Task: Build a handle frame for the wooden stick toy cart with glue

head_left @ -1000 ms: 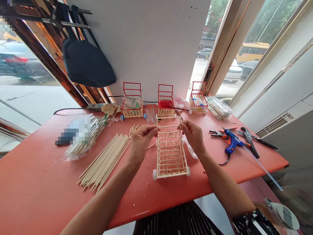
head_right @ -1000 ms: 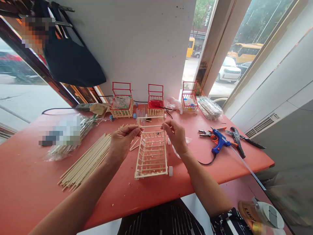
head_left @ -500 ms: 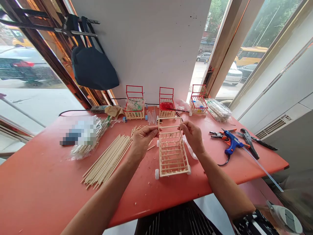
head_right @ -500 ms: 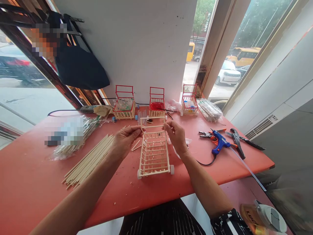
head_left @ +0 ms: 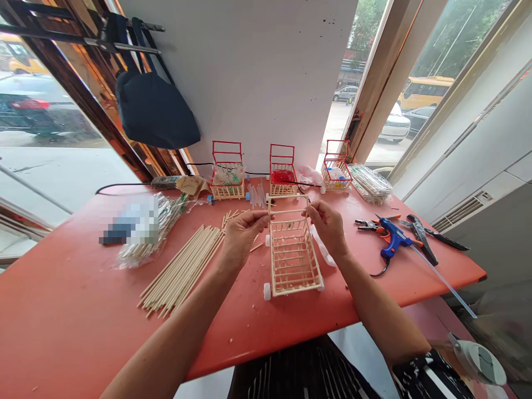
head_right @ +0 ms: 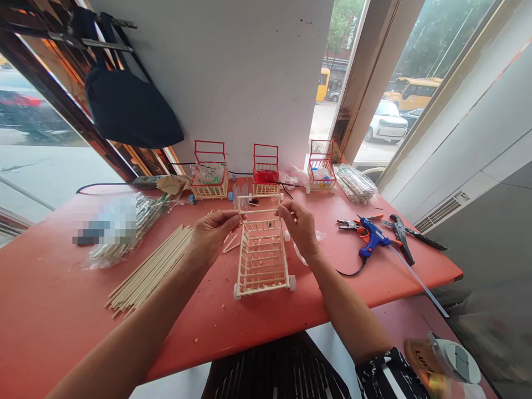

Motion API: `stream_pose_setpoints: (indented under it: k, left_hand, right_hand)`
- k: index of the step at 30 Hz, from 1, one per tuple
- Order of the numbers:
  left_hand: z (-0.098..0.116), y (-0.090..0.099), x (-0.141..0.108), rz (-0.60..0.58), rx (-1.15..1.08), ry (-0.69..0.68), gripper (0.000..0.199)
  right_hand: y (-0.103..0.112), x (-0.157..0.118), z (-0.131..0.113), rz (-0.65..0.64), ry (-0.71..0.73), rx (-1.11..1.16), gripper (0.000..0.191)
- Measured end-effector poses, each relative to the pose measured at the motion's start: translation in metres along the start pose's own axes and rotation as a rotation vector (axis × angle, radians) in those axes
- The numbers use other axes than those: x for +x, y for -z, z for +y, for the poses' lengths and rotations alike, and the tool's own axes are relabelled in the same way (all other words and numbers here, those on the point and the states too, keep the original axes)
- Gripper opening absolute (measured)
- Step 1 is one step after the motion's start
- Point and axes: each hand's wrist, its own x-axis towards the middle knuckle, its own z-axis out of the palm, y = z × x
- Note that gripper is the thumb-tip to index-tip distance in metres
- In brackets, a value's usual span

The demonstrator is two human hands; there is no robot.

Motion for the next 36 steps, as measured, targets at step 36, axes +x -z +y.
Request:
stream_pose_setpoints:
  k: [36]
  left_hand:
    - [0.049,-0.018,-0.029,0.034,0.997,-1.096,0.016]
  right_hand:
    - [-0.004,-0.017,-0.06,0.039,0.48,-0.125,0.011]
